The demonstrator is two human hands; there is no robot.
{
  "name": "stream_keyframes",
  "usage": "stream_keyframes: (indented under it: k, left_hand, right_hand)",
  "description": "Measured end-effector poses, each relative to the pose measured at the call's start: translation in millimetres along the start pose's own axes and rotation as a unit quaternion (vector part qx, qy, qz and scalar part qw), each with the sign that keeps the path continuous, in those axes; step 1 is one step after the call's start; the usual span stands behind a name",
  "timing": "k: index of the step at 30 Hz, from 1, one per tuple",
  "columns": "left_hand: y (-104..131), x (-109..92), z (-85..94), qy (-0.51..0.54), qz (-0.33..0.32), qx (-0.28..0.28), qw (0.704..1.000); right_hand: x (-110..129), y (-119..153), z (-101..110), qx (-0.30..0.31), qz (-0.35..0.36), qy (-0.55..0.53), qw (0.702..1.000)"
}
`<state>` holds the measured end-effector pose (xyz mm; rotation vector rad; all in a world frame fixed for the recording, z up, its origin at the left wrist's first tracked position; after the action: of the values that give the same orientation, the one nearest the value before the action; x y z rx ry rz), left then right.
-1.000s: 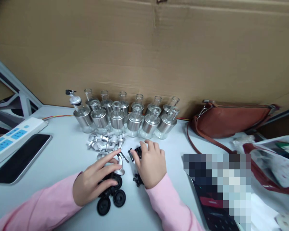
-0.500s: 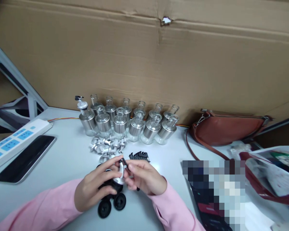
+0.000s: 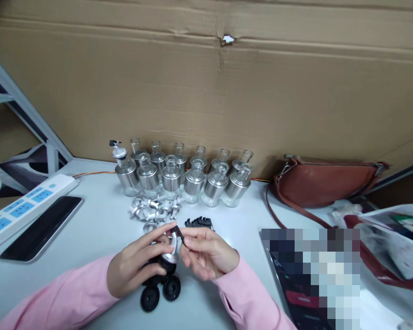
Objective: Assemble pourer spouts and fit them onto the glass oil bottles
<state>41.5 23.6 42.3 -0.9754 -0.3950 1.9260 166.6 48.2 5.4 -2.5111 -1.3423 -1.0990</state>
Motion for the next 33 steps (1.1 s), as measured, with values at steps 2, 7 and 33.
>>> stream_keyframes:
  k: [2,7,33]
  left_hand:
    - [0.8,-0.2,-1.2,-0.01,0.002,-0.001,1.0]
    - [5.4,-3.5,-2.5,-0.016,-0.018,-0.044,0.999]
    - [-0.2,-7.6,4.7,0.015,0.004,-0.074,0.997]
  right_hand:
    - [-2.5,-0.6,1.1,0.005,0.005,-0.006,1.0]
    - [-9.0,-0.8,-3.6,0.035,0.001,-0.025,0.999]
    - [-15.0,-0.4,-9.4,0.041,-0.008,-0.014,0.999]
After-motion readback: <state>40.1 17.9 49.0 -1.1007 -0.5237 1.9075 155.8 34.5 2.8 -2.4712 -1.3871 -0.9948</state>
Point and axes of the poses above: each hand's wrist, its own y-axis away from the middle knuckle, its own z-axis out of the back of the hand, x = y × z, the point moved 6 cm from there along -y, towards the middle knuckle, and after that the axes turned 2 degrees about -y, right-handed, at the moved point
